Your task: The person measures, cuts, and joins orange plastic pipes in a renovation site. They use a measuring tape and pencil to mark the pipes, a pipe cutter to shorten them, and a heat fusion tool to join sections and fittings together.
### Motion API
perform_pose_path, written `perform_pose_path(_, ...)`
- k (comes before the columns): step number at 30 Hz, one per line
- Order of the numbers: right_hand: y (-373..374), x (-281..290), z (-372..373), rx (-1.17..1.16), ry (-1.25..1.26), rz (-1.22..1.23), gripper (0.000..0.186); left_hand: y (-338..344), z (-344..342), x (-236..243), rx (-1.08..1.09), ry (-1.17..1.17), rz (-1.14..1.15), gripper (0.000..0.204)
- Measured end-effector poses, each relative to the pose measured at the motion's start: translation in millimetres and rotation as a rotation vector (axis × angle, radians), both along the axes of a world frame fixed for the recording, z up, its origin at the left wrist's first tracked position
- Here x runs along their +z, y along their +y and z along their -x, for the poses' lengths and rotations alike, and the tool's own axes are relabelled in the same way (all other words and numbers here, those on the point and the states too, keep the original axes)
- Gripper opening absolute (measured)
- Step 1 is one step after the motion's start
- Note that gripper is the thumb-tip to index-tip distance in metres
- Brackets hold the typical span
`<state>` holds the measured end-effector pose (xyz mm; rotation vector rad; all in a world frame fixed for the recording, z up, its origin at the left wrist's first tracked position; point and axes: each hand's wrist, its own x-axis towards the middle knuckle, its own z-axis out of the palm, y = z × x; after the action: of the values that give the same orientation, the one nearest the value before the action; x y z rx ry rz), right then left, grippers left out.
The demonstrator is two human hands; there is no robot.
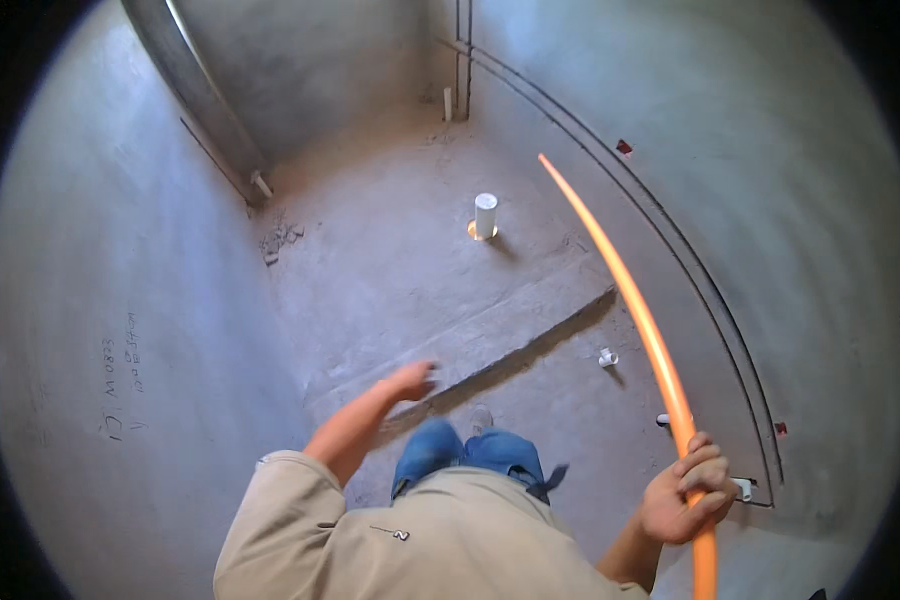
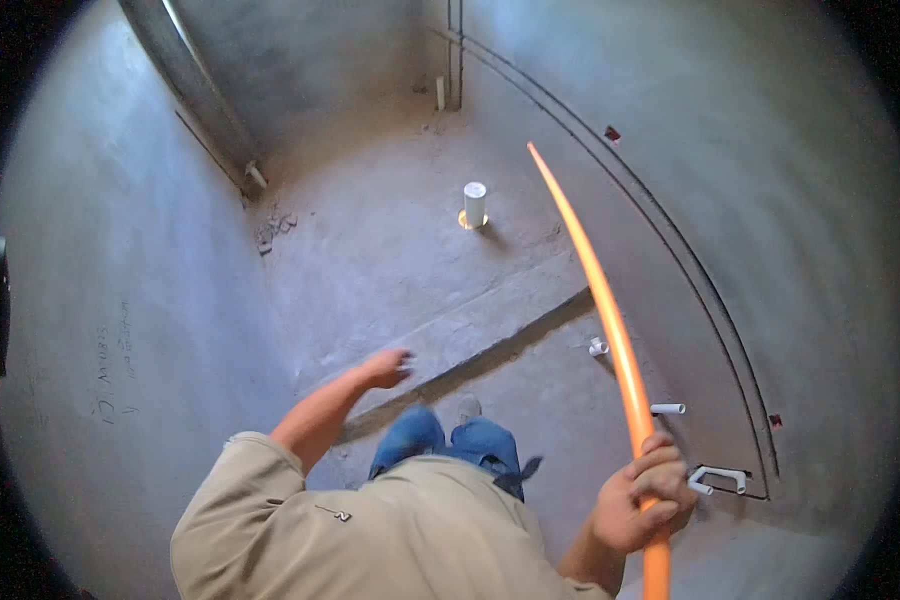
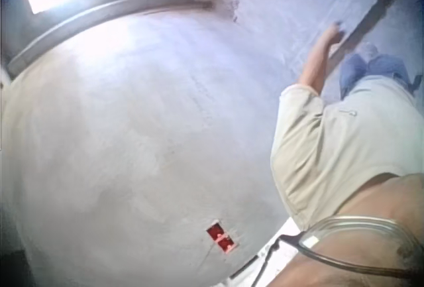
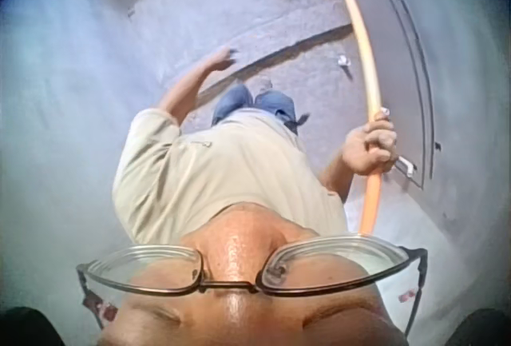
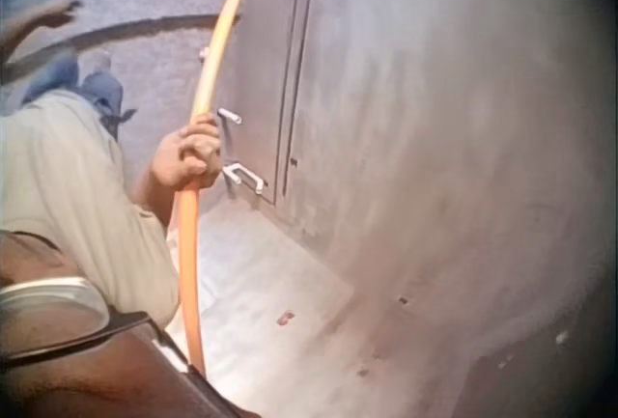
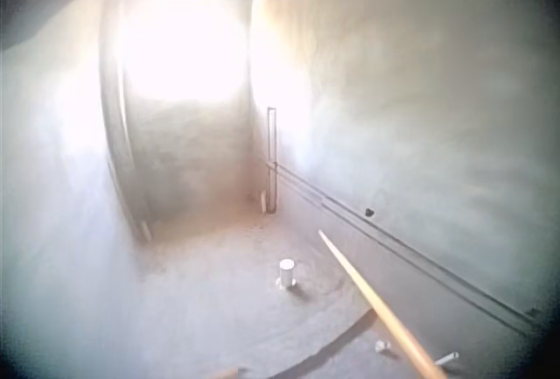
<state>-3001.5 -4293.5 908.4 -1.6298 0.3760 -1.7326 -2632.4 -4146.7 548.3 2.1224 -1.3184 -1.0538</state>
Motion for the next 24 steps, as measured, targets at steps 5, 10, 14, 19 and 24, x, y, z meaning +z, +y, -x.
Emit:
perform_pose_path(5,-101,34,-110,0.135,0.076,0.124,0.025,220,-88,-52,0.471,-0.229,-0.481,0.048)
perform_pose_path(10,-151,39,-254,0.196,0.176,0.168,0.027,273,-113,-60,0.508,0.048,-0.900,0.042)
perform_pose_path(14,-199,34,-391,0.299,0.167,0.204,0.030,196,-181,-77,0.456,0.251,-0.715,0.048)
perform_pose_path(19,-258,38,-565,0.396,0.111,0.192,0.029,55,-390,-74,0.463,0.039,-0.378,0.048)
perform_pose_path(24,-322,65,-696,0.446,0.105,0.193,0.028,-94,-590,43,0.635,-0.060,-0.128,0.039)
